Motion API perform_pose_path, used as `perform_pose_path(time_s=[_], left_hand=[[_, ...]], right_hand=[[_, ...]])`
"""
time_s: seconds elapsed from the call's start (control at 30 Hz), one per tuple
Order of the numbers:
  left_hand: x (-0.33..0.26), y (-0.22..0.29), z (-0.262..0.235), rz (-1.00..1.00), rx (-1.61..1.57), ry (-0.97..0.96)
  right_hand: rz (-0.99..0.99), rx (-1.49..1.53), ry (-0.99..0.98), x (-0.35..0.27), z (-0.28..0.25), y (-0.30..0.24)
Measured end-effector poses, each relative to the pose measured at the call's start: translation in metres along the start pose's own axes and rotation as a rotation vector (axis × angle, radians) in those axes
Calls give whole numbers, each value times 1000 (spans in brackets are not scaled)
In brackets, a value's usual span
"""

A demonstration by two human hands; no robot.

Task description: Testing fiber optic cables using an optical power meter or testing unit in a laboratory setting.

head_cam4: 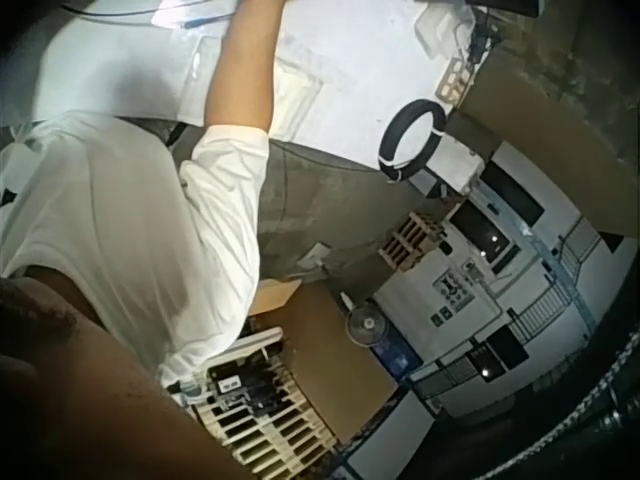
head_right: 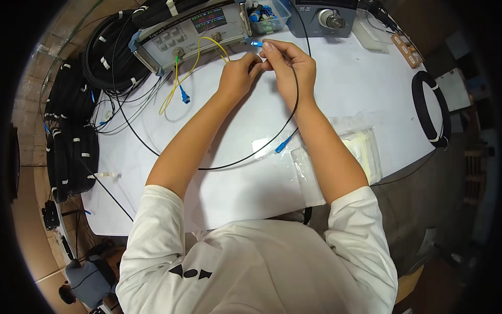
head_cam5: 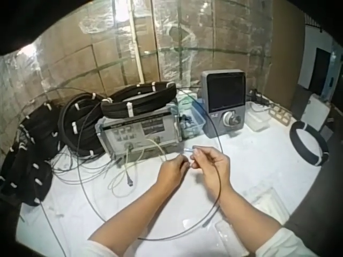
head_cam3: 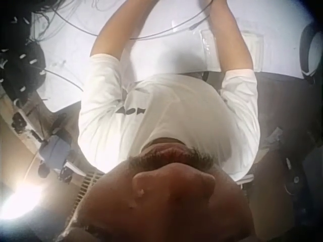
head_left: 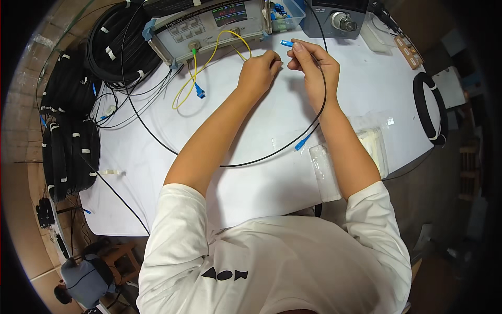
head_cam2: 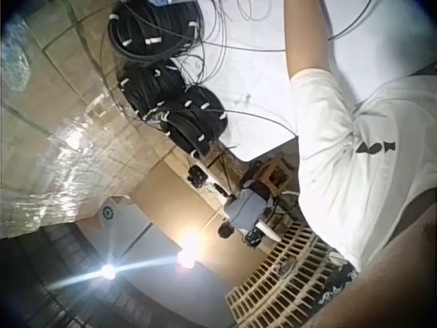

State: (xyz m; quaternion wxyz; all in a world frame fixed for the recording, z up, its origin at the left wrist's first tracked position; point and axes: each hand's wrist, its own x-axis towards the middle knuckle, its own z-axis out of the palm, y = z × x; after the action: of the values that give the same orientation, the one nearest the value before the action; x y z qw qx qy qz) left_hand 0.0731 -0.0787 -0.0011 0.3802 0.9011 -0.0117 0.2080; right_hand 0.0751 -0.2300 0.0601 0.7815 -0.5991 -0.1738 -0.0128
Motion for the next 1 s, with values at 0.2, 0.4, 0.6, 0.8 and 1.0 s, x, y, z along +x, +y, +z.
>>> perform_pose_path(time_s=[0.2,0.4,0.6,0.8,1.0], left_hand=[[4,-8,4,48,24,-5],[-1,-8,2,106,-20,21],[-1,-11,0,83,-1,-6],[-4,-10,0,72,8,-15],[-1,-12,1,224,129,88]], right_hand=[[-9,1,-5,1,-3,2],[3,-28,-15,-1,-1,1],[-29,-54,0,-2,-1,0],[-23,-58,5,-3,-2,-1],[-16,-54,-6,-4,-1,-4]])
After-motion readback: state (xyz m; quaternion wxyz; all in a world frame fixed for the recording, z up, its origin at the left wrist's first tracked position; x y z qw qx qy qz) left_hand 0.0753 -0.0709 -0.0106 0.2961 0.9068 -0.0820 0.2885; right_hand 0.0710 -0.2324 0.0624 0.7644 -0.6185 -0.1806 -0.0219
